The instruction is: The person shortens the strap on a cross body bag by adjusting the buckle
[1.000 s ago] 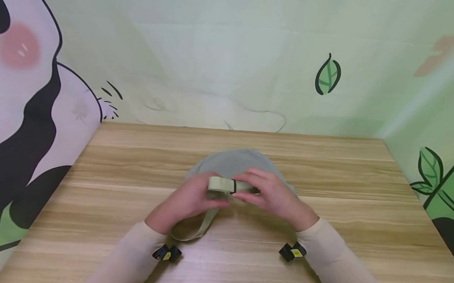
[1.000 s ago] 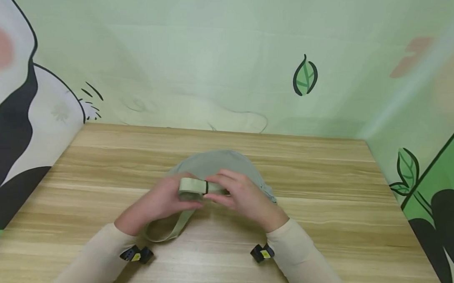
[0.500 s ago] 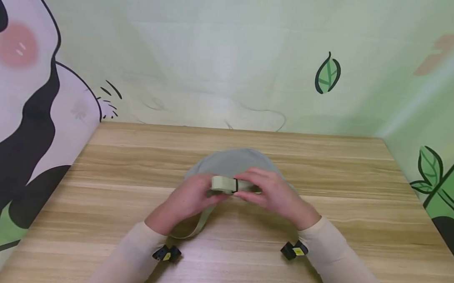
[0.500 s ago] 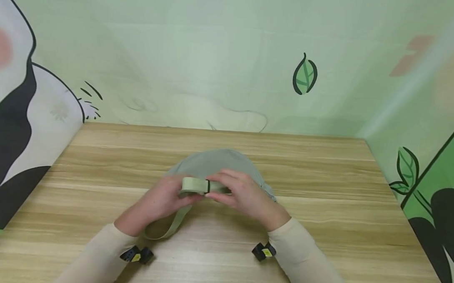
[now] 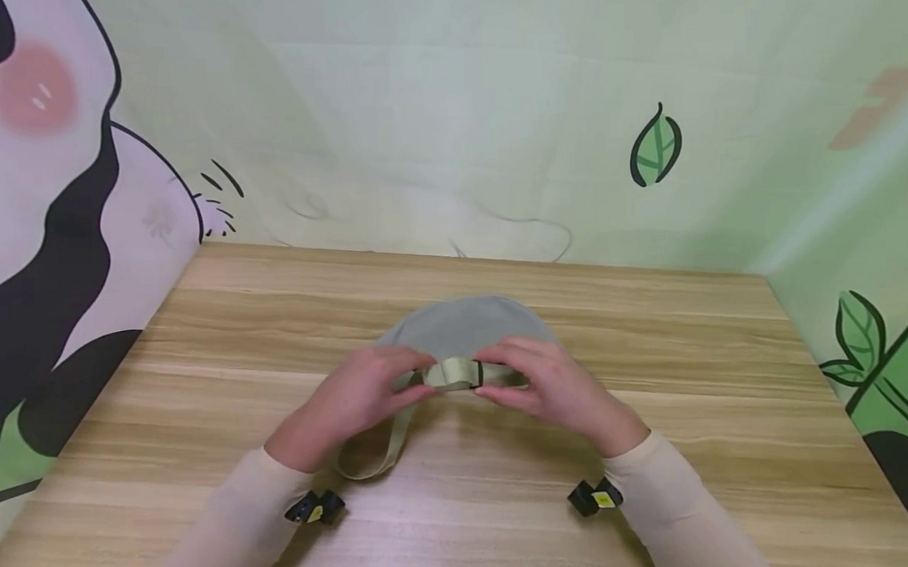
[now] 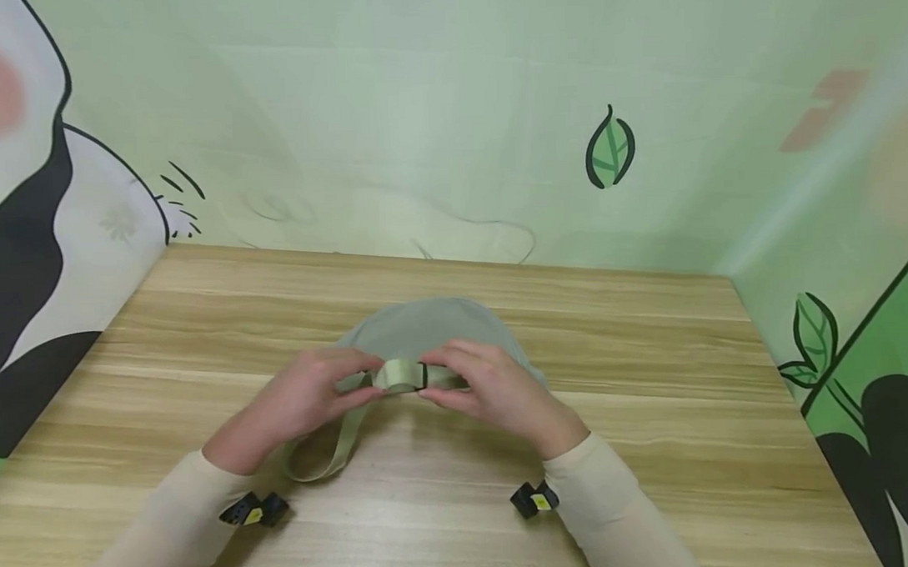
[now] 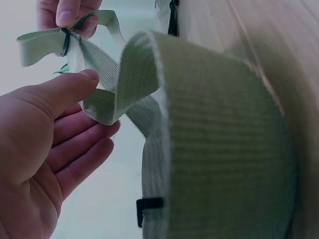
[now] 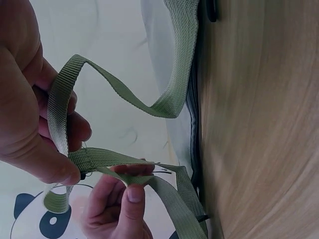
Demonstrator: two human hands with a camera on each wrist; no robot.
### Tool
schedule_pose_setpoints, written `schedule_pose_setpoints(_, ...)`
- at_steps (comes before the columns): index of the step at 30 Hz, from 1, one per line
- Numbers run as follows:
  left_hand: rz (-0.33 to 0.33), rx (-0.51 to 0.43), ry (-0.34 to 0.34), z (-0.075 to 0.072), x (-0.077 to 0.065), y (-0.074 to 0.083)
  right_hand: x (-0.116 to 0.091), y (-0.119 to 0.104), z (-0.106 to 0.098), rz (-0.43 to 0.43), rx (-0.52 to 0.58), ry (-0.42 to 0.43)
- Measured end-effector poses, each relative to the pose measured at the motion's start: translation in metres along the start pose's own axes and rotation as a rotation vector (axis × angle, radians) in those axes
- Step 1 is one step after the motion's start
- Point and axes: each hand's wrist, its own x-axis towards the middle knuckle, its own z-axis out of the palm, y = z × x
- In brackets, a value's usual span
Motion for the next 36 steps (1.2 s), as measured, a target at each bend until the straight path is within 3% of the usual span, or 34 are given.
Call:
schedule_pose_setpoints(10, -0.028, 0.079, -0.011, -0.007, -0.012, -0.010, -0.002, 0.006, -0.005, -0.023, 0.017, 0.024)
schedule_pose_setpoints(16, -0.015, 0.095, -0.022, -0.010, -0.017, -0.015, -0.005, 0.008, -0.006, -0.018, 0.037, 0.027)
schedule_pose_setpoints(36, -0.105, 0.116, -0.066, -0.025, -0.035, -0.028, -0.010, 0.015, -0.011, -0.037, 0.036, 0.065)
